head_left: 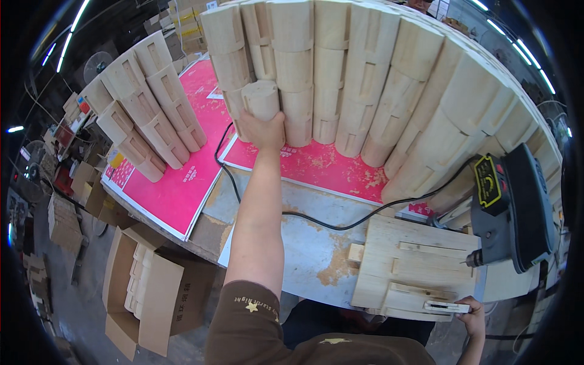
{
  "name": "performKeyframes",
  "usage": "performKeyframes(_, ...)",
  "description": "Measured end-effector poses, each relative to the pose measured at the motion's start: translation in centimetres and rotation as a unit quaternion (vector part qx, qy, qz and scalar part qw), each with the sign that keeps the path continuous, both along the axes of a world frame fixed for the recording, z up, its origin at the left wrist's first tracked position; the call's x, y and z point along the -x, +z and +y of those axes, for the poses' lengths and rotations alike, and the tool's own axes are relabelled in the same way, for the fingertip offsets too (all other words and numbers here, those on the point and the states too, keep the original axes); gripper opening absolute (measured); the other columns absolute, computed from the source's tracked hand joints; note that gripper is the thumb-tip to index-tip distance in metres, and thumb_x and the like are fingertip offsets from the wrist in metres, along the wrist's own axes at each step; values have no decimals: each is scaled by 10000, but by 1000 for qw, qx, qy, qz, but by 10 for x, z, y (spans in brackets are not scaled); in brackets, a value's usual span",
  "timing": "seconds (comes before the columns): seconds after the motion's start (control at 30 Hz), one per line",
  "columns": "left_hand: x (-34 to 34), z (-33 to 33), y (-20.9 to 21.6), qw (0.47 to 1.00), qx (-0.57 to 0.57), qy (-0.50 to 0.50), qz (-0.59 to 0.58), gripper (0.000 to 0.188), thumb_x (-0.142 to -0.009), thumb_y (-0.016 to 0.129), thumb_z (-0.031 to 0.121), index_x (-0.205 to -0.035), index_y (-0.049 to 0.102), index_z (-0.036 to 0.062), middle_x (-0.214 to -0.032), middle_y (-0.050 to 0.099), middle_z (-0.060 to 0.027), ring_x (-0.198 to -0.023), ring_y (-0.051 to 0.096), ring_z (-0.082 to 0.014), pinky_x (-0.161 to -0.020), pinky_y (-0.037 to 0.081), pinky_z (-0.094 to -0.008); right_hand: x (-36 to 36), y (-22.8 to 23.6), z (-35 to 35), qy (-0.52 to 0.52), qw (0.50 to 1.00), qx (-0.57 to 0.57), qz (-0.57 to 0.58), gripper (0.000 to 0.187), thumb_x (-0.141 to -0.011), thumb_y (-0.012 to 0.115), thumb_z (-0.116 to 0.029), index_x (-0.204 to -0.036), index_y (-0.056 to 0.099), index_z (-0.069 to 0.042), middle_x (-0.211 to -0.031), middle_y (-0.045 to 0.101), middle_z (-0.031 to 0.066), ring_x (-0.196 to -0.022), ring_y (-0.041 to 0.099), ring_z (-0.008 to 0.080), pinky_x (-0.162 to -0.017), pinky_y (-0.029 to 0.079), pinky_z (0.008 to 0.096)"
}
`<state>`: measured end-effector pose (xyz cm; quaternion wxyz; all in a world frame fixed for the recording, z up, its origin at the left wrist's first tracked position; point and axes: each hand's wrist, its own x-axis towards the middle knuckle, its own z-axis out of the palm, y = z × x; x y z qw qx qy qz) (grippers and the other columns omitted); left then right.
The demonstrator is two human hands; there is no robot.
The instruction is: Drilling holes into cylindrical wooden blocks using a drill press.
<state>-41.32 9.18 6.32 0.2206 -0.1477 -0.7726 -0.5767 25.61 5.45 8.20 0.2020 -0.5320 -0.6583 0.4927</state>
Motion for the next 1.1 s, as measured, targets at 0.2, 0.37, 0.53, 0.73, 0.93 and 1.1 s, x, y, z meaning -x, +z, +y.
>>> performKeyframes(0.2, -59, -54, -7, 947, -258, -189, -38, 594, -659, 708, 168, -1150, 438, -31, -1068, 523, -139, -995, 523, -226, -888, 417, -340, -13, -10, 0, 21, 999, -13, 19, 309, -543, 726, 37, -845, 679, -7, -811, 609, 45, -763, 579, 138, -696, 446, 243)
performKeyframes(0.37, -172, -148, -7, 846, -245, -426, -207, 406, -779, 616, 128, -1145, 502, -6, -1060, 559, -85, -959, 534, -150, -867, 426, -292, -19, -9, 3, 78, 993, -87, -22, 298, -556, 685, 34, -849, 677, -17, -827, 621, 61, -783, 592, 166, -700, 451, 270)
performKeyframes(0.53, -266, -177, 22, 714, -143, -559, -397, 399, -777, 647, 147, -1133, 551, -8, -998, 596, -69, -924, 556, -129, -839, 444, -292, -40, -21, 26, 113, 985, -129, -7, 335, -558, 663, 21, -889, 677, -25, -860, 624, 61, -831, 589, 171, -745, 446, 273)
performKeyframes(0.73, -330, -154, 26, 678, 115, -614, -387, 360, -770, 679, 247, -1048, 613, 29, -885, 625, -32, -825, 590, -111, -707, 472, -249, -19, -20, 60, 130, 985, -117, 4, 294, -681, 717, -25, -965, 646, 4, -932, 633, 67, -886, 577, 157, -810, 438, 270)
performKeyframes(0.93, -354, -129, 10, 676, 171, -588, -410, 385, -741, 709, 334, -1008, 629, 69, -816, 622, -20, -717, 601, -106, -539, 473, -250, -22, -14, 67, 168, 979, -79, 82, 246, -724, 710, -11, -957, 631, 1, -932, 601, 28, -880, 550, 125, -799, 434, 256)
performKeyframes(1.1, -372, -126, 6, 693, 166, -585, -386, 437, -765, 690, 387, -1035, 611, 52, -881, 617, -41, -763, 595, -115, -559, 468, -250, -25, -16, 68, 185, 976, -69, 89, 230, -745, 702, -12, -964, 634, -2, -923, 612, 16, -861, 553, 100, -784, 437, 240)
